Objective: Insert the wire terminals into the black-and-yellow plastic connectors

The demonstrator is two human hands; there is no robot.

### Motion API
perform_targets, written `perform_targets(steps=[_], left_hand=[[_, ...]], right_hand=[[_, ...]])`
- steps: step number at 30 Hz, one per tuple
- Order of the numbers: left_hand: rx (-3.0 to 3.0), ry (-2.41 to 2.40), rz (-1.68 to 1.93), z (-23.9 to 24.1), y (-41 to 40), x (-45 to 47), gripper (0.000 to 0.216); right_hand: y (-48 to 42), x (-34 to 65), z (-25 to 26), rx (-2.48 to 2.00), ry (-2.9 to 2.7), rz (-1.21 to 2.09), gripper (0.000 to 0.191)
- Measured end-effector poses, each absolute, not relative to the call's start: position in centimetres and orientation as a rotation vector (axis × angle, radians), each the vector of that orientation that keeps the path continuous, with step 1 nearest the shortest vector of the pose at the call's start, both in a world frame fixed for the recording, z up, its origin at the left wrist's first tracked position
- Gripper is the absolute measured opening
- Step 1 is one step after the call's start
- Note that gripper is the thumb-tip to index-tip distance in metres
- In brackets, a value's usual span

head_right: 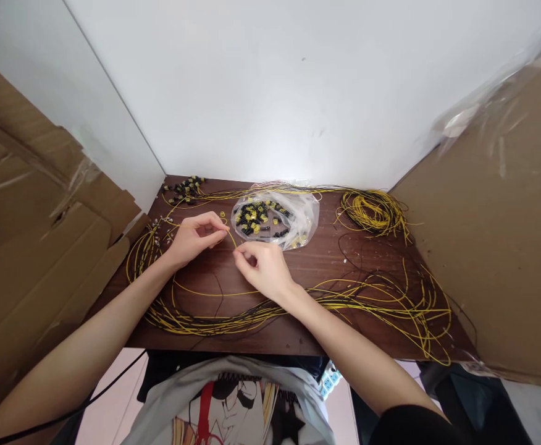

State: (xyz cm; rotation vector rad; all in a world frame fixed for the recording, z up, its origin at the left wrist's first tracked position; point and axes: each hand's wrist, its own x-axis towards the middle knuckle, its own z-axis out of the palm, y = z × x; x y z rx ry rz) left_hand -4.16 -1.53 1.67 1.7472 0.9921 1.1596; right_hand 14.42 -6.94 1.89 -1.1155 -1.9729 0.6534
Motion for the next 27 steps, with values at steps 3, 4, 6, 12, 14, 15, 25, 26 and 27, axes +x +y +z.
perform_targets(steps=[3, 4, 6, 12, 14, 15, 25, 26, 27], left_hand=[[1.922, 1.002, 1.137, 1.7, -1.7, -4.2, 0.009], [1.973, 1.000, 1.117, 1.8, -1.8, -4.2, 0.009], [2.066, 0.970, 1.071, 1.9, -1.9, -4.1, 0.009], [2.178, 0.858, 0.986, 2.1, -2.4, -3.3, 0.013], [2.170, 0.843, 0.963, 2.2, -2.5, -2.9, 0.014], [2.159, 0.834, 0.952, 2.2, -2.5, -2.7, 0.014], [1.656, 0.919, 1.045, 3.1, -2.1, -0.7, 0.022], [1.689, 0.966, 1.084, 3.0, -1.7, -0.6, 0.025], [1.758, 1.017, 1.106, 2.9, -1.3, -0.4, 0.027]], right_hand=[[-6.1, 15.3, 2.5, -1.119, -1.811, 0.616, 0.018], [-5.9, 15.6, 2.6, -1.125, -1.741, 0.634, 0.018], [-5.4, 16.1, 2.8, -1.114, -1.573, 0.729, 0.020], [-4.5, 16.5, 3.1, -0.906, -1.154, 1.078, 0.015], [-4.2, 16.6, 3.2, -0.847, -1.070, 1.237, 0.015], [-4.0, 16.7, 3.3, -0.830, -1.033, 1.321, 0.016], [-2.2, 19.8, 3.8, -0.805, -0.943, 1.480, 0.024], [-2.0, 20.1, 3.7, -0.806, -0.928, 1.478, 0.024], [-1.8, 20.4, 3.7, -0.811, -0.904, 1.477, 0.025]])
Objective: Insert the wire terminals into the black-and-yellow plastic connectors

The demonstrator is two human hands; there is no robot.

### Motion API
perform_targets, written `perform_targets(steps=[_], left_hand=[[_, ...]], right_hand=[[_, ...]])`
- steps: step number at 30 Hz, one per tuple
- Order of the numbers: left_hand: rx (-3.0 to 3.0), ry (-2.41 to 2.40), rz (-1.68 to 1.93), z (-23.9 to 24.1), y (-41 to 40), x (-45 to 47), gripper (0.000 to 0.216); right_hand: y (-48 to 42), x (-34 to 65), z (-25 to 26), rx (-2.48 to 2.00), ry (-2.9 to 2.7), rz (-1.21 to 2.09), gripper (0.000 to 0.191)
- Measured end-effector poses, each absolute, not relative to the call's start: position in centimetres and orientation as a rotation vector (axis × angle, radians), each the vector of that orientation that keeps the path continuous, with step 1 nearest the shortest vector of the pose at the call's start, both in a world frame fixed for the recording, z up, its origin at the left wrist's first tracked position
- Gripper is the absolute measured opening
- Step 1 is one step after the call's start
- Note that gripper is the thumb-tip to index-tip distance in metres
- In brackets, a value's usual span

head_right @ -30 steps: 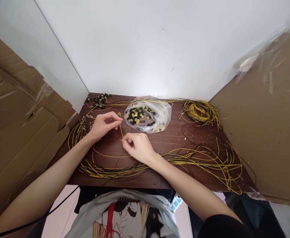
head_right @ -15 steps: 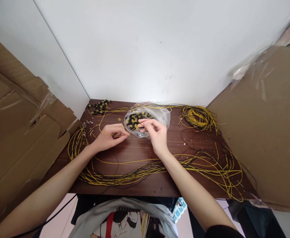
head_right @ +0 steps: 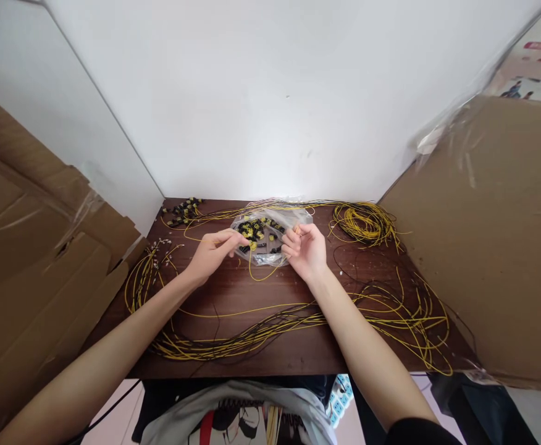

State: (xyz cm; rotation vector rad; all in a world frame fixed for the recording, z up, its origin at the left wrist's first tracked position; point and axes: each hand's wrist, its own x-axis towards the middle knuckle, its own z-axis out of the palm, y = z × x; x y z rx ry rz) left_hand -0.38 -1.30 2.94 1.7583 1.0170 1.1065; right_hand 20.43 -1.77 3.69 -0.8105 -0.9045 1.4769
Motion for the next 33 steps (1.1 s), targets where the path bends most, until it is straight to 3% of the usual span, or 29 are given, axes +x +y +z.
perform_targets(steps=[4, 9, 20, 27, 33], left_hand=[[2.168, 1.254, 1.025, 2.2, 0.0, 0.7, 0.032], [2.399, 1.435, 0.834, 1.1, 0.7, 2.1, 0.015], [2.754, 1.428, 0.708, 0.9, 0.6, 2.6, 0.018], [2.624, 1.311, 0.900, 1.1, 0.3, 2.2, 0.011], [2.294, 1.213, 1.158, 1.7, -0.8, 1.0, 0.008]], right_hand=[[-1.1, 21.1, 3.2, -0.897, -0.790, 1.429, 0.025], [-1.3, 20.8, 2.6, -1.104, -0.917, 1.273, 0.027], [-1.5, 20.2, 2.0, -1.185, -1.338, 1.118, 0.025], [-1.5, 20.2, 1.6, -1.240, -1.596, 0.884, 0.021], [-2.2, 19.2, 1.4, -1.201, -1.605, 0.884, 0.018]])
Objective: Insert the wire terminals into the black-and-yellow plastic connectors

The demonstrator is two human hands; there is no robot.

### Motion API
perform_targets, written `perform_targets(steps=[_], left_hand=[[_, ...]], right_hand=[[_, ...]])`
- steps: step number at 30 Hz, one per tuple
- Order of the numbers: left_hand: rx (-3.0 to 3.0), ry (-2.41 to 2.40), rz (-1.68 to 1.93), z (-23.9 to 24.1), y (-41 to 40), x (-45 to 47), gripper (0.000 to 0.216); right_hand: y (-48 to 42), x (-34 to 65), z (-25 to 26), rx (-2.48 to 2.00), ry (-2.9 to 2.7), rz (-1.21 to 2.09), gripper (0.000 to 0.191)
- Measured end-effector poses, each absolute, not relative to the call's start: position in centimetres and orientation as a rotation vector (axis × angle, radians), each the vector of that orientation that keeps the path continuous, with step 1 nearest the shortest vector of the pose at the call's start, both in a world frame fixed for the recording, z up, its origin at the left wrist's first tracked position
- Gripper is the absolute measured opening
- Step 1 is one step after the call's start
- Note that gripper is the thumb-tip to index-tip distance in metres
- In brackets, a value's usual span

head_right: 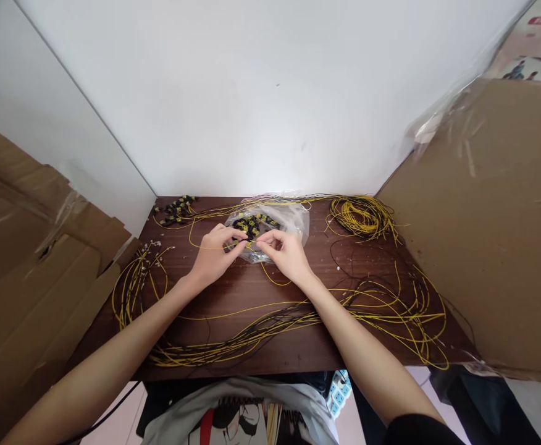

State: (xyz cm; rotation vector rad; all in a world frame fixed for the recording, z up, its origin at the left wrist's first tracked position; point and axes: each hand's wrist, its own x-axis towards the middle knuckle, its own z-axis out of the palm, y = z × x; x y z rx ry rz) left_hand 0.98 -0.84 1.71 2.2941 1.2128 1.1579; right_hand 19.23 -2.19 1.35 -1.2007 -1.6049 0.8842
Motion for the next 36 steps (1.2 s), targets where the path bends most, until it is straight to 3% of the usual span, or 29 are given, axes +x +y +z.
perform_targets(steps=[13, 36], left_hand=[[2.007, 1.167, 1.329, 0.2, -2.0, 1.0, 0.011], [2.290, 0.979, 1.378, 0.0, -2.4, 1.0, 0.008]], right_hand=[[-3.2, 18.5, 1.0, -1.242, -1.818, 0.602, 0.009], [-3.5, 18.1, 0.9, -1.361, -1.785, 0.573, 0.006]])
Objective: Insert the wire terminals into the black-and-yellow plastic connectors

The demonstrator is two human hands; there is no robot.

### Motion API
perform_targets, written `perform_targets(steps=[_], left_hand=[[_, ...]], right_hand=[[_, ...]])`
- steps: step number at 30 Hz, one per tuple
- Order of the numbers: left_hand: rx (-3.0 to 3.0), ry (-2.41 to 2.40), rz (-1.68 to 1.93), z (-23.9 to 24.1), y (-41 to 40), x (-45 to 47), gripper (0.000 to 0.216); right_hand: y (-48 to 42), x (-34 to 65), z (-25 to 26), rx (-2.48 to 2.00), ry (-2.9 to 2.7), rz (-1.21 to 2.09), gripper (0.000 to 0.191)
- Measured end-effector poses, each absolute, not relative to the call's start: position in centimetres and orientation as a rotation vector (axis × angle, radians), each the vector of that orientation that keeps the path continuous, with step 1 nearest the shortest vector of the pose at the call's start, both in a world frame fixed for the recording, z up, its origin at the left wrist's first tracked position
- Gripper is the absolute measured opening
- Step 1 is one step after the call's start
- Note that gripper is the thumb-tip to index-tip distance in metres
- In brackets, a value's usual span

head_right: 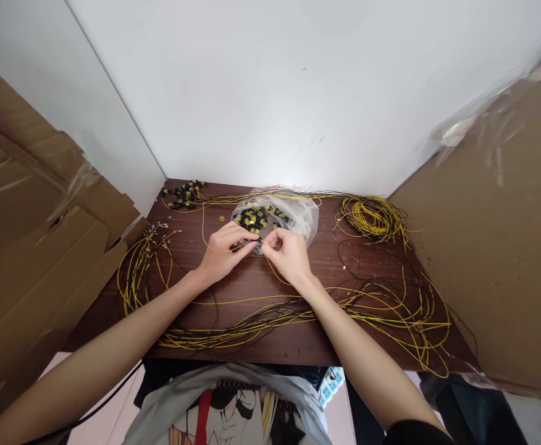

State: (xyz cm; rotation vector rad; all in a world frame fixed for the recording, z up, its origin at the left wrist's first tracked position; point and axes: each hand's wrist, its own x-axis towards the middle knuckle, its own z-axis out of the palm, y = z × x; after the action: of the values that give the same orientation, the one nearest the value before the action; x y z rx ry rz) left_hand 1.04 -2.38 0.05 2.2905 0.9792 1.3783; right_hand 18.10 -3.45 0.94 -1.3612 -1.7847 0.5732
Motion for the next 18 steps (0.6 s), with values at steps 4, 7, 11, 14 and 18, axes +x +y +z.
perform_targets(steps=[4, 7, 11, 14, 18], left_hand=[[2.310, 0.965, 1.333, 0.02, -2.38, 1.01, 0.009], [2.312, 0.951, 1.318, 0.02, -2.36, 0.99, 0.009], [2.320, 0.914, 1.318, -0.05, -2.34, 0.98, 0.010], [2.322, 0.907, 1.306, -0.01, -2.34, 0.98, 0.010], [2.277, 0.907, 1.281, 0.33, -2.27, 0.93, 0.009]], right_hand=[[-3.40, 18.09, 0.71, -1.368, -1.791, 0.553, 0.005], [-3.40, 18.08, 0.59, -1.386, -1.815, 0.546, 0.005], [-3.47, 18.11, 0.64, -1.405, -1.847, 0.537, 0.006], [-3.54, 18.16, 0.77, -1.418, -1.857, 0.551, 0.006], [-3.64, 18.11, 0.97, -1.384, -1.855, 0.576, 0.007]])
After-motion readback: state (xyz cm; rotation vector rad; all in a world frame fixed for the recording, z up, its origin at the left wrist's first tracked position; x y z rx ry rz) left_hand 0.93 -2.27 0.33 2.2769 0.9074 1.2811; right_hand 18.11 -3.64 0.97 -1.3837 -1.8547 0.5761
